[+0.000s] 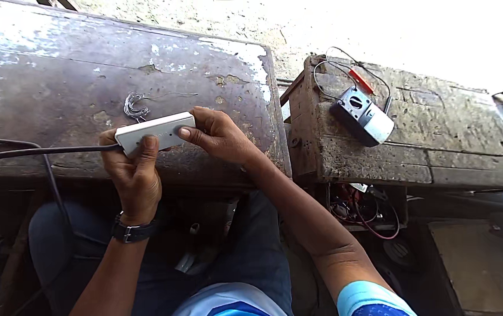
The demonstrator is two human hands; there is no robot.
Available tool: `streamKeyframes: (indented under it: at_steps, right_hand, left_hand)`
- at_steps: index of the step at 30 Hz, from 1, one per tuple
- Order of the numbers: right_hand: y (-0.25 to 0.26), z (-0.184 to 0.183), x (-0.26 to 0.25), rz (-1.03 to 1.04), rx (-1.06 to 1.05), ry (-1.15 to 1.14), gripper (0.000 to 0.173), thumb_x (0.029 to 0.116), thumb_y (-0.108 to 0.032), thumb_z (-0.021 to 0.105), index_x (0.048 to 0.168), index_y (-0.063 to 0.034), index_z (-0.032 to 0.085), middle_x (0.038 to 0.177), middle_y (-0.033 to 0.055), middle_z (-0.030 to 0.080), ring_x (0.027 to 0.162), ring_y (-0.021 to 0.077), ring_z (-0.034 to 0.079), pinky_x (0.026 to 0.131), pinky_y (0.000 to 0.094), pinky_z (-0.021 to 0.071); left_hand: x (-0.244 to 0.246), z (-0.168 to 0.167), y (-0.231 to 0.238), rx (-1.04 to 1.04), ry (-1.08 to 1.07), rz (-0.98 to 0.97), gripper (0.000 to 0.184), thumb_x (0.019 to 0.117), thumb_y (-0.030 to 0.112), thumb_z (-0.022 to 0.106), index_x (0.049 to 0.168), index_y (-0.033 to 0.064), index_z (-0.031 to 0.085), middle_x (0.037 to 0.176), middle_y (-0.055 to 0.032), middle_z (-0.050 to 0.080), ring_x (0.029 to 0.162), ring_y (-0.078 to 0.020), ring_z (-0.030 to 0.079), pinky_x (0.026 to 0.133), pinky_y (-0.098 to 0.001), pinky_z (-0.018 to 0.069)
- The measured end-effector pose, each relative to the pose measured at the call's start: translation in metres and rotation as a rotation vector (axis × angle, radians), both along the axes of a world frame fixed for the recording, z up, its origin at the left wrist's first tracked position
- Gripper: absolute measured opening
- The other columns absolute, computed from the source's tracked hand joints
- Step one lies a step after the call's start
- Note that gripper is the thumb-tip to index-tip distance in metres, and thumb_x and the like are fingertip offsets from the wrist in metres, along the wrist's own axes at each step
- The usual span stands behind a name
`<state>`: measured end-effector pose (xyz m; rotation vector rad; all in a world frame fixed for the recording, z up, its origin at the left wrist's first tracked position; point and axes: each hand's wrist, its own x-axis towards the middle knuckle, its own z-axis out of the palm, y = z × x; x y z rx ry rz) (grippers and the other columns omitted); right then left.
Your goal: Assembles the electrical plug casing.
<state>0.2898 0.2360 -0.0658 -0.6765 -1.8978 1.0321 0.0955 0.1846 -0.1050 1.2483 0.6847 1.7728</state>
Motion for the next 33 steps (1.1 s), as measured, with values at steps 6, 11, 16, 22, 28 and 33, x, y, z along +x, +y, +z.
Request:
streamKeyframes:
  at_steps: [6, 11, 16, 22, 28, 33]
  right_hand:
    - [0.002, -0.004, 0.001, -0.015, 0.004, 0.031, 0.019, 0.1018, -0.012, 0.062, 0.102, 0.0060, 0.065, 0.083, 0.0094, 0.068, 0.073, 0.0109, 0.065, 0.068, 0.0299, 0.0567]
    - [0.000, 0.010, 0.005, 0.050, -0.338, 0.050, 0.029, 0.1086, -0.022, 0.049, 0.097, -0.0008, 0.066, 0.064, -0.0009, 0.052, 0.047, 0.0054, 0.042, 0.042, 0.0223, 0.0350]
    - [-0.001, 0.010, 0.010, 0.036, -0.453, 0.096, 0.035, 0.1117, -0.027, 0.040, 0.097, -0.0036, 0.062, 0.055, -0.0029, 0.041, 0.042, 0.0070, 0.036, 0.038, 0.0232, 0.0331]
    - [0.001, 0.011, 0.011, -0.065, -0.400, 0.130, 0.036, 0.1104, -0.016, 0.039, 0.131, 0.0030, 0.061, 0.065, -0.0007, 0.047, 0.047, 0.0077, 0.039, 0.042, 0.0231, 0.0360]
    - [0.000, 0.011, 0.007, -0.133, -0.219, 0.093, 0.024, 0.1048, -0.006, 0.055, 0.122, 0.0067, 0.066, 0.094, 0.0102, 0.071, 0.056, 0.0047, 0.052, 0.047, 0.0193, 0.0423]
    - [-0.001, 0.005, 0.003, -0.313, 0.051, -0.033, 0.027, 0.0980, -0.005, 0.067, 0.123, 0.0060, 0.071, 0.086, 0.0086, 0.071, 0.059, 0.0055, 0.052, 0.053, 0.0219, 0.0456]
  left_hand:
    - [0.000, -0.001, -0.003, 0.010, 0.078, 0.001, 0.037, 0.1015, 0.008, 0.063, 0.131, 0.0141, 0.043, 0.120, -0.0026, 0.065, 0.109, -0.0198, 0.069, 0.096, -0.0412, 0.0604]
    - [-0.008, 0.006, -0.003, 0.017, 0.095, -0.189, 0.070, 0.0947, 0.005, 0.071, 0.152, 0.0140, 0.031, 0.135, -0.0074, 0.057, 0.113, -0.0255, 0.067, 0.088, -0.0420, 0.0643]
    - [-0.012, 0.006, -0.001, 0.024, 0.090, -0.262, 0.063, 0.0914, 0.001, 0.072, 0.143, 0.0136, 0.038, 0.142, -0.0093, 0.056, 0.104, -0.0234, 0.069, 0.073, -0.0320, 0.0634]
    - [-0.012, 0.005, -0.001, -0.010, -0.005, -0.255, 0.053, 0.0942, -0.003, 0.066, 0.139, 0.0123, 0.041, 0.134, -0.0088, 0.059, 0.098, -0.0215, 0.070, 0.075, -0.0329, 0.0637]
    - [-0.011, 0.005, -0.004, 0.007, 0.012, -0.256, 0.054, 0.0921, -0.006, 0.067, 0.137, 0.0111, 0.041, 0.138, -0.0108, 0.058, 0.108, -0.0256, 0.069, 0.080, -0.0353, 0.0643]
    - [-0.006, 0.007, -0.004, 0.052, 0.110, -0.194, 0.058, 0.0912, -0.008, 0.067, 0.137, 0.0106, 0.038, 0.141, -0.0101, 0.055, 0.117, -0.0249, 0.066, 0.087, -0.0352, 0.0637]
